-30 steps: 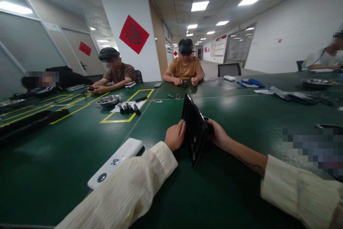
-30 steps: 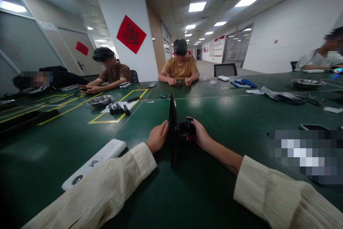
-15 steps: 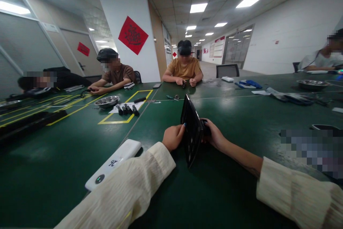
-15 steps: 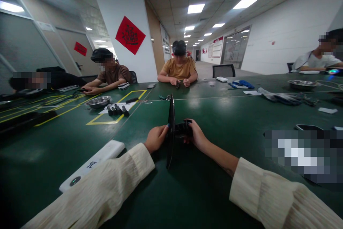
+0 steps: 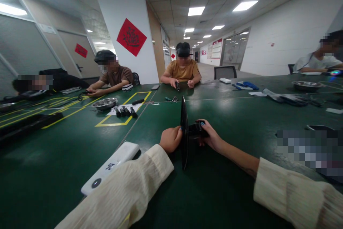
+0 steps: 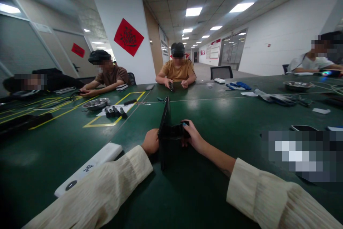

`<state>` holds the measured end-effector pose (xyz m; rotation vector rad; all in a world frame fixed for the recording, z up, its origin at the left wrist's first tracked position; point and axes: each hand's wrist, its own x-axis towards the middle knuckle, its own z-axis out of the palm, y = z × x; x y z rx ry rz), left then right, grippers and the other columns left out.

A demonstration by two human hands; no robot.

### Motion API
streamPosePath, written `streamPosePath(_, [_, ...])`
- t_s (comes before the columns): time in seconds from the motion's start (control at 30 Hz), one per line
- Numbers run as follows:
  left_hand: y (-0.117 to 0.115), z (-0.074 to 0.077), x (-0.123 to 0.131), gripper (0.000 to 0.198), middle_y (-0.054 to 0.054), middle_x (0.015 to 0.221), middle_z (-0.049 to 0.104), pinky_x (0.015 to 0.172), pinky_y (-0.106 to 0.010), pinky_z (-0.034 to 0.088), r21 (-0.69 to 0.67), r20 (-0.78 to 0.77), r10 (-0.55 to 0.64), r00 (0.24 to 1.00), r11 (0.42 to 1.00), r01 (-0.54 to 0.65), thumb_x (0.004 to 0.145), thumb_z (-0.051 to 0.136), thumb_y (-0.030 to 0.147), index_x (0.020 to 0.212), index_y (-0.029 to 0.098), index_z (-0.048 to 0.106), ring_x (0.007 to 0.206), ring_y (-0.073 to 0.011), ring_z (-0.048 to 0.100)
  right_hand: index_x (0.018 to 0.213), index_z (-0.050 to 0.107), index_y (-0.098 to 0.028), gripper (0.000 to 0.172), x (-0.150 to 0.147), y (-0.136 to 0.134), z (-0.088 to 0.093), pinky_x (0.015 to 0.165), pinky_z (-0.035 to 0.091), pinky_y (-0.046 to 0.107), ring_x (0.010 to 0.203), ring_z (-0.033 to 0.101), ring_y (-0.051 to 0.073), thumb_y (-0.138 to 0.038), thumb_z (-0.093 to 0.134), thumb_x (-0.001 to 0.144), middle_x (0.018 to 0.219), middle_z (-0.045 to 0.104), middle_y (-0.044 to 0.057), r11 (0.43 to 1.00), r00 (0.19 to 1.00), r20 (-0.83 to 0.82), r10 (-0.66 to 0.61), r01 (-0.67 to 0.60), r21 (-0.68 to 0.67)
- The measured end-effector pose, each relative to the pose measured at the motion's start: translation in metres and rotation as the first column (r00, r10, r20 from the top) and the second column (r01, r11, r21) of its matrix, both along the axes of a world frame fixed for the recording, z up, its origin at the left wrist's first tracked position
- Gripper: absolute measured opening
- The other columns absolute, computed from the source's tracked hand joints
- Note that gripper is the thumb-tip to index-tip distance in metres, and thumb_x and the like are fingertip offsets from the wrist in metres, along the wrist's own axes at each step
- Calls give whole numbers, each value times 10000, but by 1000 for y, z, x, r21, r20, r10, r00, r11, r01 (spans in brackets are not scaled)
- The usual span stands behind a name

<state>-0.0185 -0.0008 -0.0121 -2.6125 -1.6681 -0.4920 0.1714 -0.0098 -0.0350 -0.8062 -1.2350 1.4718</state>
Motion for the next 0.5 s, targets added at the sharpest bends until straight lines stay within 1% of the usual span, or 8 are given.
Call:
streamPosePath(0.13, [5,-2,-1,455,-90,719,659,651,-267,418,-48,145,-20,989,999,27,917,268,317,758,145,658,717,-189,610,1104,342,-238,429,-1,0,0,305,337,187,343,520,116,-502,446,782,584,558,-53,1000,1000,19,-24,24,-6])
streamPosePath(0.23, [10,-4,-2,443,-86,708,661,667,-277,437,-105,272,-46,961,991,78,909,305,315,702,135,653,701,-188,609,1158,338,-232,433,0,0,1,307,345,185,341,521,119,-472,420,807,542,536,-64,999,998,52,-47,47,-14])
streamPosePath(0.3, [11,-5,-2,451,-84,712,666,679,-288,449,-150,325,-36,945,985,89,909,306,329,687,138,649,697,-193,612,1181,333,-230,435,0,-1,2,310,346,182,348,526,119,-458,404,818,539,540,-61,998,997,59,-51,52,-17])
streamPosePath(0.37, [12,-6,-2,455,-84,751,676,702,-299,458,-173,351,-25,936,981,91,914,287,341,723,146,650,730,-200,619,1186,330,-228,436,0,-2,3,308,340,180,349,525,117,-456,398,820,554,555,-53,998,997,61,-53,54,-24])
streamPosePath(0.5, [12,-8,-2,390,-88,850,684,746,-313,460,-149,355,-29,934,985,88,916,293,332,827,166,635,810,-206,616,1169,337,-230,432,0,0,2,301,339,186,341,524,120,-468,400,813,563,565,-51,998,997,62,-53,55,-28])
